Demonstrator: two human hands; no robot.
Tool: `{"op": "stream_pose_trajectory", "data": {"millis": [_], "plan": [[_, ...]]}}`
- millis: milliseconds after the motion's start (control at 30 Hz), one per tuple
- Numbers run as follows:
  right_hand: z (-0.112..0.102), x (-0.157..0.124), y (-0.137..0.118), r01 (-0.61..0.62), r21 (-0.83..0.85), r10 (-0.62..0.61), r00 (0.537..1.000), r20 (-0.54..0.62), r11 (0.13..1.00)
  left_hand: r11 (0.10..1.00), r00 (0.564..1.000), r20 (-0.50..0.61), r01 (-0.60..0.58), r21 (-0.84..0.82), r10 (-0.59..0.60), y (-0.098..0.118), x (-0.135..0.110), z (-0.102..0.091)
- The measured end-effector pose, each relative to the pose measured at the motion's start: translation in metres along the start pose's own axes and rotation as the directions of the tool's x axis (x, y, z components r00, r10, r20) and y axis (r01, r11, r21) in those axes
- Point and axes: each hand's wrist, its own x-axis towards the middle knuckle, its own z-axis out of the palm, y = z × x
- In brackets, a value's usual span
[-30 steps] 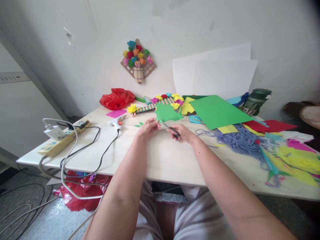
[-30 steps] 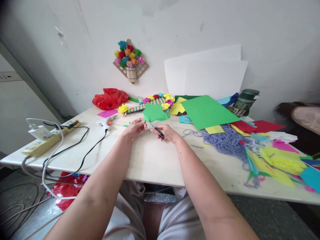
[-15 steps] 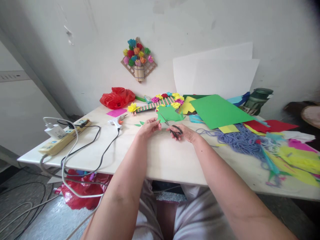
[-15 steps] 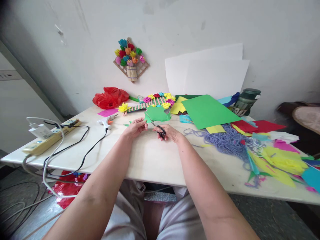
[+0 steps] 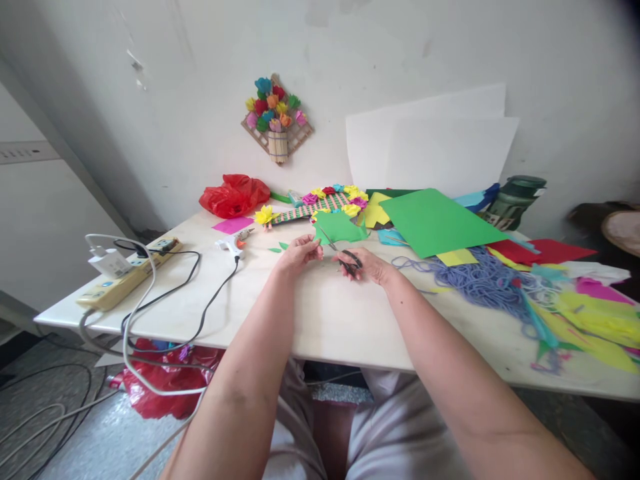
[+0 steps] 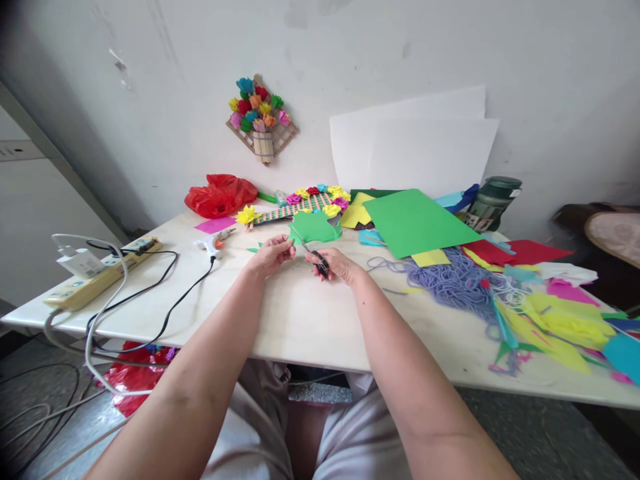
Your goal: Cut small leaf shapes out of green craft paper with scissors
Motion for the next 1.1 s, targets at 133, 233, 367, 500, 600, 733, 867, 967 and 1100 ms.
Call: {"op": "stream_pose_trajectory", "data": {"millis": [133,233,367,500,600,733,867,967,1100], "plan": [[0.001,-0.001,-0.002,-0.007,0.010,0.007,1.000,-0.013,1.000,1.000,1.000,-0.002,-0.017,0.005,0.017,0.000,0.001,0.001],[0.002,-0.002,-0.003,-0.017,0.010,0.017,1.000,-0.025,1.000,1.000,0.999,-0.021,-0.027,0.003,0.027,0.002,0.001,0.003],[0.003,-0.003,-0.005,-0.025,0.018,0.026,0.999,-0.032,1.000,0.999,0.998,-0.046,-0.034,0.008,0.035,0.003,0.000,0.006],[0.002,-0.003,-0.005,-0.027,0.017,0.028,0.999,-0.032,0.999,0.999,0.998,-0.052,-0.043,0.019,0.044,0.003,0.000,0.009],[0.002,-0.002,-0.004,-0.019,0.016,0.020,0.999,-0.035,1.000,0.999,0.997,-0.061,-0.047,0.017,0.048,0.003,0.000,0.011],[0.001,-0.002,-0.003,-0.011,0.015,0.011,0.999,-0.032,1.000,0.999,0.996,-0.069,-0.050,0.017,0.051,0.003,0.000,0.012],[0.002,-0.003,-0.004,-0.017,0.026,0.018,0.999,-0.037,1.000,0.998,0.996,-0.068,-0.053,0.023,0.054,0.002,0.001,0.011],[0.003,-0.003,-0.005,-0.019,0.032,0.020,0.999,-0.043,0.999,0.998,0.996,-0.052,-0.065,0.019,0.066,0.000,0.002,0.011],[0.004,-0.002,-0.005,-0.013,0.035,0.014,0.999,-0.047,0.999,0.998,0.997,-0.054,-0.064,0.006,0.064,0.001,0.002,0.011]]}}
